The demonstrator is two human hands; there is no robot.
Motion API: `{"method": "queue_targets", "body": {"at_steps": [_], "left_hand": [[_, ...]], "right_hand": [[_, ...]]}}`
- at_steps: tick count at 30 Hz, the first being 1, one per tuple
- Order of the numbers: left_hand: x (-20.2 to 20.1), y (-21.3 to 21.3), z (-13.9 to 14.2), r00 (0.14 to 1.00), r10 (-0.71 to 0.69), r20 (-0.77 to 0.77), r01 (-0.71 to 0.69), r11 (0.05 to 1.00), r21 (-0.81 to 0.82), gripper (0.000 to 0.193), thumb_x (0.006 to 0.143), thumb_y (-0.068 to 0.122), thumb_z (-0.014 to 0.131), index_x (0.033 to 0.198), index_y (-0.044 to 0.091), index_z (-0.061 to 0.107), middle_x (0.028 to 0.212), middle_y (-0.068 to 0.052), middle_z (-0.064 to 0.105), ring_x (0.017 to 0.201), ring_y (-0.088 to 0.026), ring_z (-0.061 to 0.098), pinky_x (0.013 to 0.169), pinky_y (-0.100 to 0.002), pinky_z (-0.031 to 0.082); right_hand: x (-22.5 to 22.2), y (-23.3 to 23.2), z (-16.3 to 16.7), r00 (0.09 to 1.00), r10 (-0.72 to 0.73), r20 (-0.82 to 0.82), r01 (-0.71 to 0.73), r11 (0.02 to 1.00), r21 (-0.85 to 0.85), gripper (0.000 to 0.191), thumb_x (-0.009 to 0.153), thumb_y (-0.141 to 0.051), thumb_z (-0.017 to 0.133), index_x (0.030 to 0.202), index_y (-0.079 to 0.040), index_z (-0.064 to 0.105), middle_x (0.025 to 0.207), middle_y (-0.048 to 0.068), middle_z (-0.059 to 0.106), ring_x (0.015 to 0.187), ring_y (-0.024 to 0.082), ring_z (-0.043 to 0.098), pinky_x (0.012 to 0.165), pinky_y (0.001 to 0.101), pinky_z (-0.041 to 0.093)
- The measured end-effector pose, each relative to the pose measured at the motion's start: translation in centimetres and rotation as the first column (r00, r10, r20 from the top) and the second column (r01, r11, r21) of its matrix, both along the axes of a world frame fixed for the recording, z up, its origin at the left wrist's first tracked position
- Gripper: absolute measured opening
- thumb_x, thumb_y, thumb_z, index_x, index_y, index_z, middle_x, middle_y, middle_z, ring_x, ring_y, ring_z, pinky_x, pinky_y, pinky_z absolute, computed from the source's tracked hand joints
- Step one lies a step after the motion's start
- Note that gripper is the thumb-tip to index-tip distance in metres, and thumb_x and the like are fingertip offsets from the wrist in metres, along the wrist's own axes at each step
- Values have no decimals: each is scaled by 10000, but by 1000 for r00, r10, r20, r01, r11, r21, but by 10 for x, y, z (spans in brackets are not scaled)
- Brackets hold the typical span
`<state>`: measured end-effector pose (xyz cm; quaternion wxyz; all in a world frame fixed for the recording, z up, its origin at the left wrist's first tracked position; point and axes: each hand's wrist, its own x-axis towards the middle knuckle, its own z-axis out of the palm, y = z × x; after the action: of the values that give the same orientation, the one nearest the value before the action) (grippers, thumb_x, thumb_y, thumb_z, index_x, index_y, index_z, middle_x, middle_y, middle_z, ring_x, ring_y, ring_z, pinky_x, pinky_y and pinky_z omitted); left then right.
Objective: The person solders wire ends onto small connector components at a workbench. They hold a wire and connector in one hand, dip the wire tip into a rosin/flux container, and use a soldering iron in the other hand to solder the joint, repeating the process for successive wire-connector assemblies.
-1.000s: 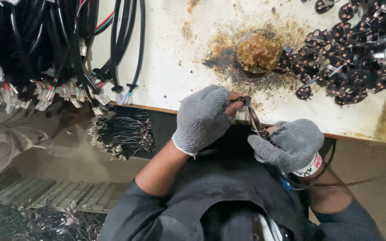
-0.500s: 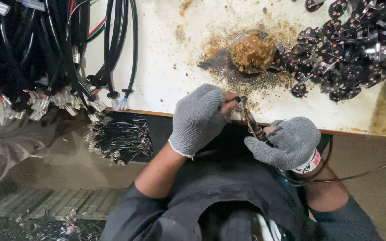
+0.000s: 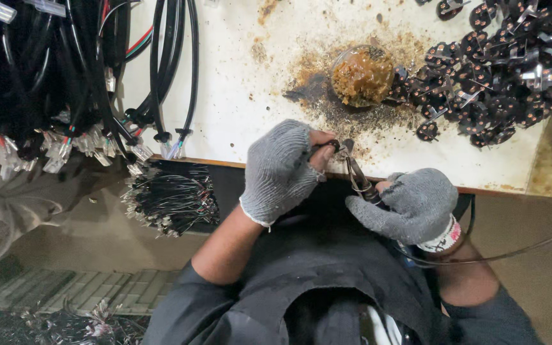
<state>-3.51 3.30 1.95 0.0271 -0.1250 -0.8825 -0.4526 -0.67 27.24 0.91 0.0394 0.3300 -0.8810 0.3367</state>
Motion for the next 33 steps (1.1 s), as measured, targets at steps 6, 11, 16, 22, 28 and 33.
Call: {"method": "queue_targets", "body": {"at_steps": [6, 11, 16, 22, 28, 33], "left_hand": [[4, -5, 3, 994, 56, 92, -62, 996, 69, 155, 916, 129, 794, 1045, 92, 716, 890, -67, 686, 776, -217, 698, 721, -329, 555], [8, -7, 4, 996, -27, 80, 22, 998, 65, 162, 903, 166, 810, 1024, 114, 714, 940, -67, 710, 814, -235, 708, 736, -335, 562], [13, -17, 8, 989, -142, 44, 143, 989, -23, 165, 830, 206, 832, 974, 188, 755, 938, -70, 673, 887, -270, 693, 741, -347, 551], [18, -17, 1, 994, -104, -18, 104, 994, -21, 200, 823, 188, 872, 1004, 218, 792, 812, -46, 621, 758, -248, 642, 658, -362, 515], [31, -16, -14, 960, 162, -230, -122, 976, 178, 267, 856, 54, 880, 1048, 184, 747, 784, -9, 642, 723, -216, 607, 638, -313, 505], [26, -11, -17, 966, 105, -235, -72, 987, 146, 247, 842, 75, 900, 1016, 158, 745, 767, -29, 639, 705, -219, 611, 654, -329, 495]], "right_hand": [[11, 2, 19, 967, -198, 161, 233, 943, -240, 126, 888, -198, 783, 975, -119, 738, 731, 69, 647, 623, 245, 624, 553, 359, 470], [21, 2, 16, 918, -375, 132, 386, 920, -73, 212, 949, -295, 689, 995, -94, 737, 808, 106, 653, 735, 345, 623, 690, 420, 486], [23, 0, 23, 932, -349, 95, 359, 924, -130, 273, 1051, -314, 661, 1081, -55, 742, 866, 120, 685, 803, 327, 670, 763, 401, 515], [24, -7, 34, 809, -404, 427, 563, 741, -366, 470, 1055, -480, 698, 1064, -11, 696, 873, 62, 706, 750, 197, 697, 746, 282, 529], [11, -20, 14, 471, 3, 882, 822, 362, -440, 290, 882, -304, 782, 1021, -65, 695, 790, 40, 685, 731, 171, 712, 664, 353, 606], [0, -16, 15, 843, -190, 504, 301, 942, -149, 95, 944, -149, 731, 903, -63, 735, 822, 83, 739, 765, 178, 738, 728, 322, 571]]}}
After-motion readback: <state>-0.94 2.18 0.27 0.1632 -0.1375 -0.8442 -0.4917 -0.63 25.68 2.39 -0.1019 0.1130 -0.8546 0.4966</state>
